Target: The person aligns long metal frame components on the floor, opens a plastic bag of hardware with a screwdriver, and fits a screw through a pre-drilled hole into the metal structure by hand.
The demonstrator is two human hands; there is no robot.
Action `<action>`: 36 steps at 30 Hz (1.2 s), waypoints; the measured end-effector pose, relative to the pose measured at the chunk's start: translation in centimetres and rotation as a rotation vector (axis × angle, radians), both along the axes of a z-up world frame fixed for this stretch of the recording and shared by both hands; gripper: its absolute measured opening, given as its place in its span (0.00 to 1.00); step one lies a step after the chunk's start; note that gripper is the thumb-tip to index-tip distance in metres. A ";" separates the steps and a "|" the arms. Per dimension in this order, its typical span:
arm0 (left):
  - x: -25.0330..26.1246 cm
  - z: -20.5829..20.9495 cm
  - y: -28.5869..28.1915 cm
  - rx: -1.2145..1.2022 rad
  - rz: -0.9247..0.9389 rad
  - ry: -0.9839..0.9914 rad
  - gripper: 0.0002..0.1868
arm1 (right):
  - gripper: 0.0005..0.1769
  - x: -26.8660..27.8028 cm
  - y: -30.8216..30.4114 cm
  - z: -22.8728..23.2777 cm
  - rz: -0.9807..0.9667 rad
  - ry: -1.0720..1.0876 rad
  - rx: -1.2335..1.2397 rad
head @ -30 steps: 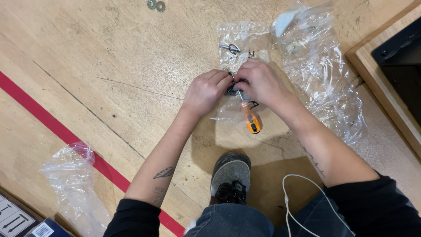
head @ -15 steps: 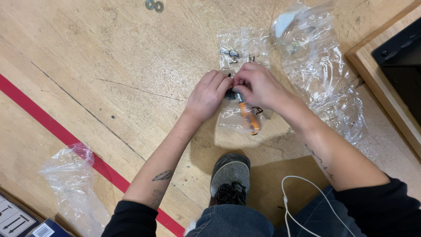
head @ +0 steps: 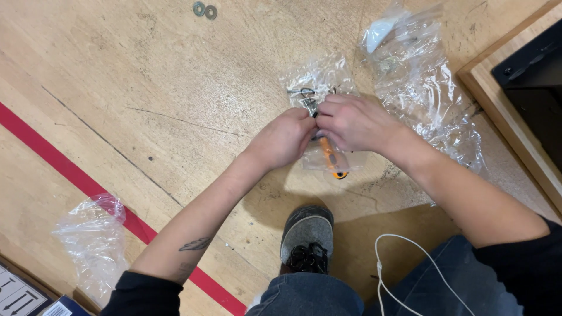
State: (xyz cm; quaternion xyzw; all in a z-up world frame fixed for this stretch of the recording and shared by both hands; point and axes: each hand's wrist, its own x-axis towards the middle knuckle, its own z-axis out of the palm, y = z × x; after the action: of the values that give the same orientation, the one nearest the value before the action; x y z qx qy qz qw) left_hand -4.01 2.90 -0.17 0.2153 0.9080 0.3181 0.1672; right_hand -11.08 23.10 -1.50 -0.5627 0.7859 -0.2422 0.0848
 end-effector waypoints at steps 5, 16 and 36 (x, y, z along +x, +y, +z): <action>0.7 0.7 1.0 0.001 -0.081 0.236 0.11 | 0.18 -0.5 1.3 -3.6 0.126 0.143 -0.155; 4.3 0.2 0.3 -0.145 0.015 0.583 0.09 | 0.22 -1.0 -0.1 -3.3 0.168 0.309 -0.338; 3.4 -0.8 -0.7 -0.201 0.201 0.573 0.06 | 0.05 -1.4 -2.5 -2.2 -0.476 0.196 0.068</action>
State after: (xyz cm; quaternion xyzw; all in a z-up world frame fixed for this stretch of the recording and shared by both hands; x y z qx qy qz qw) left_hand -0.63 2.20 -0.94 0.1877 0.9618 0.1682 -0.1071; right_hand -12.52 20.58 -3.74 -0.3797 0.9082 -0.1732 -0.0325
